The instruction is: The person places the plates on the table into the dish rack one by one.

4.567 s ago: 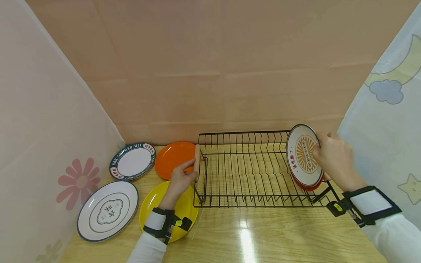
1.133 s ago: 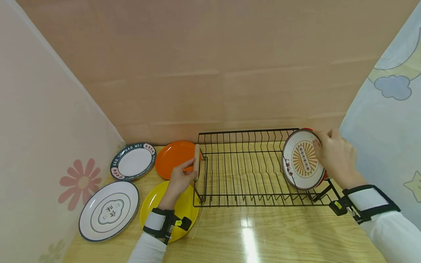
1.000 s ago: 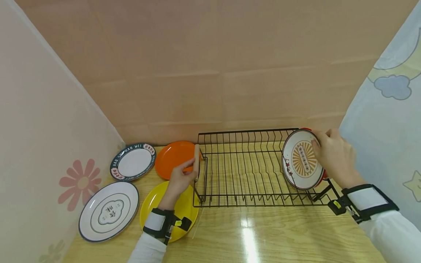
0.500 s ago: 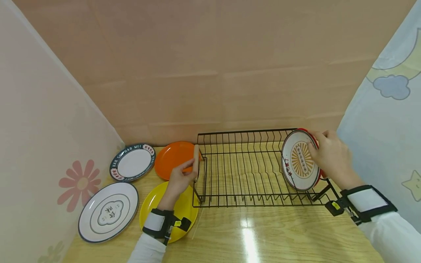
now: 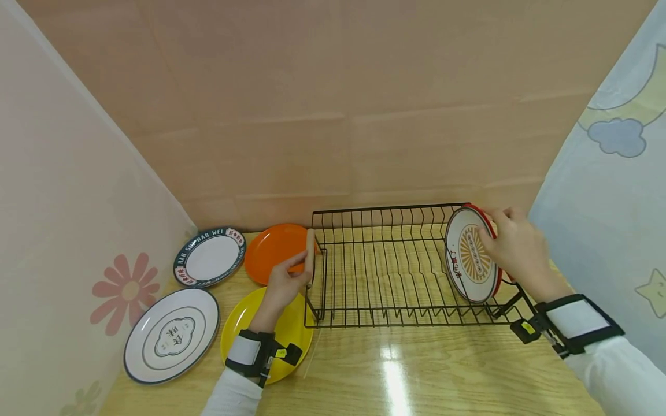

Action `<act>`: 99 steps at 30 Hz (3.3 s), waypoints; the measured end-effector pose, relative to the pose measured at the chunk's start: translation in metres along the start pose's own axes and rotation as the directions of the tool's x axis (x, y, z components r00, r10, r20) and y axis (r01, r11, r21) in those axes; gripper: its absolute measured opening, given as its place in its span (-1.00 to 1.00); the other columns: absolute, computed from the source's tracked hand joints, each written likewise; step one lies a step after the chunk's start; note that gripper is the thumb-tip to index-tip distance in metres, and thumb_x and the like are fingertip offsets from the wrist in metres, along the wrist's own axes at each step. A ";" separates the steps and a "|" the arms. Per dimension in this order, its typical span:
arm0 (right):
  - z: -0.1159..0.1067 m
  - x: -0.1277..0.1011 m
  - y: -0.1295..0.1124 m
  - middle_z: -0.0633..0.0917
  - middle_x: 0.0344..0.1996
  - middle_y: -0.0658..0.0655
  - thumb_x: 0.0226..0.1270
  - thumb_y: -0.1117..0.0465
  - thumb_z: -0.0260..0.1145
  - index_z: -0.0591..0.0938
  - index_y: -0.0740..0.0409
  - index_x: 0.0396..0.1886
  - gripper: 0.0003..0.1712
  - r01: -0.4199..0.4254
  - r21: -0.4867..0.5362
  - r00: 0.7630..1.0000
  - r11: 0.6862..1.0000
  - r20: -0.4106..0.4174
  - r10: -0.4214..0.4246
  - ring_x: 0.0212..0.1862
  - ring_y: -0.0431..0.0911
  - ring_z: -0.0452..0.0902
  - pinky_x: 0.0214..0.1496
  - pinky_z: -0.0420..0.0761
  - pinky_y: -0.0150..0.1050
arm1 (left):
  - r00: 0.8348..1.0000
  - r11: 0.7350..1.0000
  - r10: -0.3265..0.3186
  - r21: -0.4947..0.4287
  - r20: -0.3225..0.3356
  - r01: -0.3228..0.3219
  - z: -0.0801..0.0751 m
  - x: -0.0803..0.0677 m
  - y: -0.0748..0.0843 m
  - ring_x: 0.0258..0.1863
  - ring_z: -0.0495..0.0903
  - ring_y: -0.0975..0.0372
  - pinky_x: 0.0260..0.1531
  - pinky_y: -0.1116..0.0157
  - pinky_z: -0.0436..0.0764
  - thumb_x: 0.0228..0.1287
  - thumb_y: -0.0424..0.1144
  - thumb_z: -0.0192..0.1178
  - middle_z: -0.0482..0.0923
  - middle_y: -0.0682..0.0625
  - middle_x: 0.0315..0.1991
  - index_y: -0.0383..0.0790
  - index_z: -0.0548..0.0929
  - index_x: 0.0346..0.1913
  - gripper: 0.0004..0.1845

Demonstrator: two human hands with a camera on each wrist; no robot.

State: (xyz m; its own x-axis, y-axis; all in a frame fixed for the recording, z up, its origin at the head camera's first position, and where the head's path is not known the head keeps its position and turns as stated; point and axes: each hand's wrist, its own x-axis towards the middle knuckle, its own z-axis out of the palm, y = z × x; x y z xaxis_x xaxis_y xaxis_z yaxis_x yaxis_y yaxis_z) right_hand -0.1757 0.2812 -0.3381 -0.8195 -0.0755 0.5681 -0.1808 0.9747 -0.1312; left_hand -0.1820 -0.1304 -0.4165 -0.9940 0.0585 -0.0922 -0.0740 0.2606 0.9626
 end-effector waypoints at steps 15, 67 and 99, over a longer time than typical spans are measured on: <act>0.001 0.001 -0.011 0.47 -0.32 0.40 0.05 0.20 0.36 0.53 0.31 0.01 -0.50 0.070 0.008 0.997 0.997 -0.007 -0.070 -0.75 -0.06 0.21 -0.81 0.10 -0.29 | 1.000 1.000 0.019 0.013 0.001 -0.019 0.000 -0.010 0.014 -0.36 0.55 0.22 -0.53 0.41 0.45 0.19 -0.42 0.14 0.47 -0.22 0.08 -0.21 0.42 0.26 -0.48; -0.009 -0.018 0.011 0.43 -0.11 0.49 0.26 0.17 0.20 0.48 0.32 0.12 -0.53 -0.126 0.070 0.991 0.989 0.049 0.123 -0.19 0.36 0.38 -0.40 0.39 0.25 | 1.000 1.000 0.009 0.010 -0.011 -0.009 0.002 0.002 -0.001 -0.38 0.55 0.21 -0.60 0.44 0.36 0.19 -0.38 0.16 0.47 -0.13 0.09 -0.08 0.45 0.24 -0.49; 0.019 -0.061 0.044 0.49 -0.37 0.55 -0.12 0.34 0.41 0.53 0.47 -0.10 -0.49 0.024 -0.024 0.999 0.999 0.049 -0.023 -0.59 0.24 0.45 -0.67 0.45 0.08 | 1.000 1.000 0.004 0.004 -0.022 -0.004 0.003 0.001 -0.004 -0.33 0.55 0.19 -0.51 0.39 0.46 0.18 -0.38 0.17 0.47 -0.09 0.10 -0.07 0.46 0.24 -0.48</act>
State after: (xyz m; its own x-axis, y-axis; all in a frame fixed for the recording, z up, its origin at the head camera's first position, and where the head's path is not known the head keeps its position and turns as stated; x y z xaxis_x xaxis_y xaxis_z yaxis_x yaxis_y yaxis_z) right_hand -0.1437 0.3244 -0.3937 -0.8407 -0.1083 0.5305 -0.1875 0.9774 -0.0975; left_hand -0.1828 -0.1286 -0.4211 -0.9958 0.0381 -0.0827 -0.0697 0.2646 0.9618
